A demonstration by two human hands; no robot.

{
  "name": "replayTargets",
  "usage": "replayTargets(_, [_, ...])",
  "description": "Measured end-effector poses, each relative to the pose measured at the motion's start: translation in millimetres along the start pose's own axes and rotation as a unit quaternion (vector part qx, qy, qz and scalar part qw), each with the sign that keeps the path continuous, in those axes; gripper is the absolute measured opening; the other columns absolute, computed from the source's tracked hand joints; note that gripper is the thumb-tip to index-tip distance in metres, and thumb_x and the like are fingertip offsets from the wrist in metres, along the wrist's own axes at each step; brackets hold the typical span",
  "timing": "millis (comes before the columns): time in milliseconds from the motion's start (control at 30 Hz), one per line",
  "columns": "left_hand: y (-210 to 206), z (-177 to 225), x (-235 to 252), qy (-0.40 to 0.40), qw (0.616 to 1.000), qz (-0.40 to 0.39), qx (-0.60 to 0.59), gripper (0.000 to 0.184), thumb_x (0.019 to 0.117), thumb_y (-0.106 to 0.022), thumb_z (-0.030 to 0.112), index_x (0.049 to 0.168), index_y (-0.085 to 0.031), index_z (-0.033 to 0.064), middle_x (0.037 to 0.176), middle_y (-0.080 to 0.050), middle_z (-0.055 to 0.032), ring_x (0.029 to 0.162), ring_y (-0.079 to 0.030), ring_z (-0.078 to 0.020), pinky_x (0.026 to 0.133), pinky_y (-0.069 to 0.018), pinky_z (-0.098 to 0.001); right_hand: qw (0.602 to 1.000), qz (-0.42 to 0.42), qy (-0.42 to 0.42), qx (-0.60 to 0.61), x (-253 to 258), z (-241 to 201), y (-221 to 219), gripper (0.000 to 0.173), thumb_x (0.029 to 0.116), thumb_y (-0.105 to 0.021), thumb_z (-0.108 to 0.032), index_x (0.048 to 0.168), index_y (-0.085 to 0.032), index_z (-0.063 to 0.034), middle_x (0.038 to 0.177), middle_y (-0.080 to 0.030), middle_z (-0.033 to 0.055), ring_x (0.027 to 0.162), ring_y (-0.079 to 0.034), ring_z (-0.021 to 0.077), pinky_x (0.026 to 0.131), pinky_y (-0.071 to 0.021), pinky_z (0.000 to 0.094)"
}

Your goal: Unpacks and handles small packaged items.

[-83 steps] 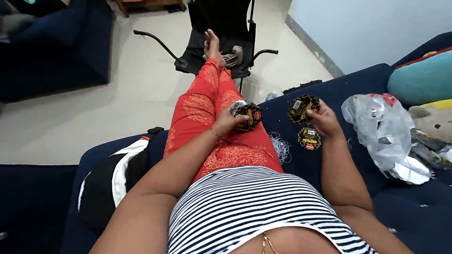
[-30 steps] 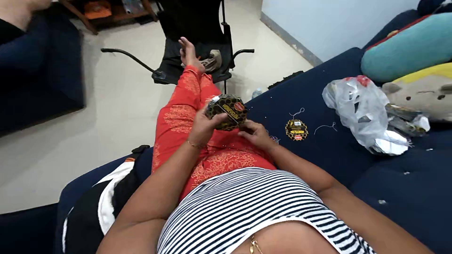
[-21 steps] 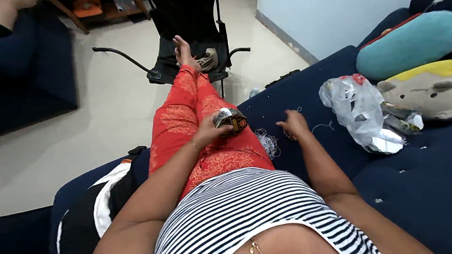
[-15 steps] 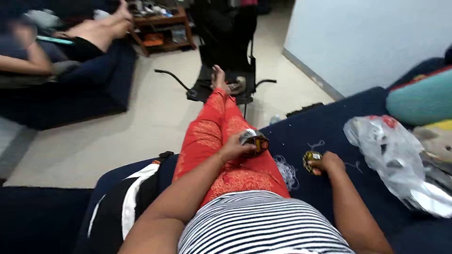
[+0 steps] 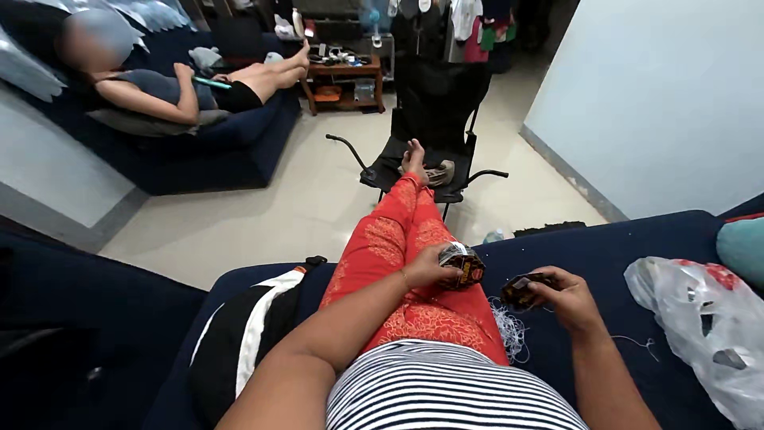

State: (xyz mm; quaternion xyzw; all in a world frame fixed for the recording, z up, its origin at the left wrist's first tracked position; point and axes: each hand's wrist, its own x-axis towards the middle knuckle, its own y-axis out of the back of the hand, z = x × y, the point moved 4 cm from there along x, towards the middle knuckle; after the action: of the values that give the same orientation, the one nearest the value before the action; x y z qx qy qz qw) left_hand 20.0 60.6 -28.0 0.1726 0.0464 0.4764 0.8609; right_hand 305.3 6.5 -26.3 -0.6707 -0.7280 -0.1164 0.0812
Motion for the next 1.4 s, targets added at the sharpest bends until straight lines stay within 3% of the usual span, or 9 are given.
replayTargets(133, [1.9,3.4,-1.3,0.000,1.000,-0.011,0.011,0.050,0.0874,-0.078,0.009,0.132,-0.059,-0.0049,0.123,-0.068,-0.0182,0.114,-0.066,-0.0192,0.104,-0.0515,-0.0376,0.995,-0.088,0.026,-0.027,5.9,-1.1,-52.2,0.017,0.0922,-0.063,-0.004,0.108,-0.071,-0.0042,0.098,-0.074,0.0002,0.076,-0.069,0.0062,0.065,-0.0602,0.0248])
replayTargets(300, [0.6,4.5,-2.1,-0.026,0.999,-0.037,0.017,0.051,0.0866,-0.078,0.007,0.132,-0.058,-0.0062,0.123,-0.067,-0.0190,0.114,-0.065,-0.0201,0.105,-0.0510,-0.0385,0.990,-0.100,0.052,-0.079,14.1,3.3,-75.7,0.019,0.0903,-0.064,-0.001,0.107,-0.072,-0.0020,0.101,-0.074,0.0010,0.084,-0.070,0.0055,0.076,-0.0609,0.0243])
replayTargets(467, [0.6,3.8,-1.9,-0.030,0.998,-0.043,0.020,0.054,0.0879,-0.078,0.010,0.135,-0.056,-0.0063,0.125,-0.066,-0.0203,0.116,-0.065,-0.0210,0.106,-0.0499,-0.0392,0.996,-0.047,0.040,-0.060,20.1,14.8,-79.6,0.015,0.0866,-0.071,-0.002,0.101,-0.072,-0.0002,0.091,-0.075,0.0035,0.075,-0.072,0.0101,0.070,-0.0634,0.0282])
replayTargets(867, [5.0,3.0,-1.1,-0.049,0.996,-0.074,0.030,0.048,0.0918,-0.073,0.012,0.133,-0.056,-0.0074,0.121,-0.066,-0.0217,0.112,-0.065,-0.0222,0.103,-0.0505,-0.0403,0.995,-0.023,0.043,-0.087,23.6,21.2,-88.4,0.017,0.0885,-0.071,-0.004,0.104,-0.071,0.0011,0.091,-0.075,0.0042,0.072,-0.071,0.0079,0.066,-0.0622,0.0263])
replayTargets(1400, [-1.2,4.9,-2.2,-0.026,0.998,-0.050,0.035,0.055,0.0869,-0.079,0.011,0.133,-0.057,-0.0066,0.120,-0.068,-0.0208,0.112,-0.066,-0.0223,0.103,-0.0513,-0.0400,0.973,0.019,0.111,-0.200,13.1,8.1,-105.7,0.018,0.0867,-0.073,-0.006,0.103,-0.073,0.0000,0.093,-0.076,0.0056,0.079,-0.071,0.0046,0.073,-0.0609,0.0220])
